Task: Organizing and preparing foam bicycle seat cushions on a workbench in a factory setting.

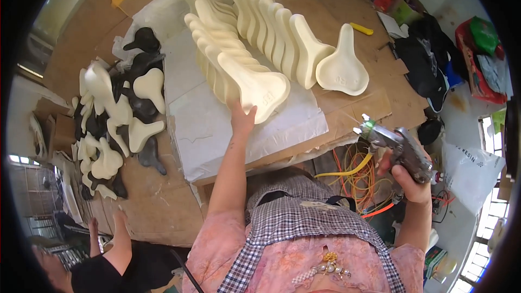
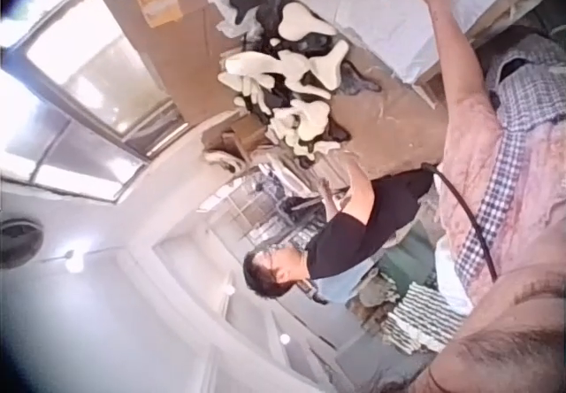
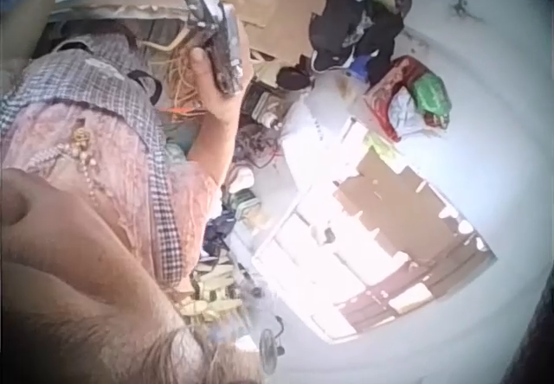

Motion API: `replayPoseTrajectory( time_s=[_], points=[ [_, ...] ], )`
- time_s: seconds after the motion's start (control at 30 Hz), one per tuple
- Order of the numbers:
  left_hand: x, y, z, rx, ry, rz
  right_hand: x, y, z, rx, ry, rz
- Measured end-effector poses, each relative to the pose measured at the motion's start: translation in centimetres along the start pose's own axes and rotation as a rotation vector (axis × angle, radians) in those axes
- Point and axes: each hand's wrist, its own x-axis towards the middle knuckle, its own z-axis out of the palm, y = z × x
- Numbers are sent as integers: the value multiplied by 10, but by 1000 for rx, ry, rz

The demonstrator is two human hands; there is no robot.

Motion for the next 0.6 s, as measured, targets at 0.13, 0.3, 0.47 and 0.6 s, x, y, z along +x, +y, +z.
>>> replayPoseTrajectory(
  time_s=[0.13,0.3,0.47,0.6],
  points=[
    [19,21,-18,-278,-221,-300,13,4,-10,-44,-80,-11],
    [55,81,-122,-1138,129,-155,40,32,-10,-332,-163,140],
    [61,-60,-62,-118,35,-183,58,-3,15,-79,-129,26],
    [59,-6,-26,158,51,-130,63,2,0,1,-77,-59]
  ],
)
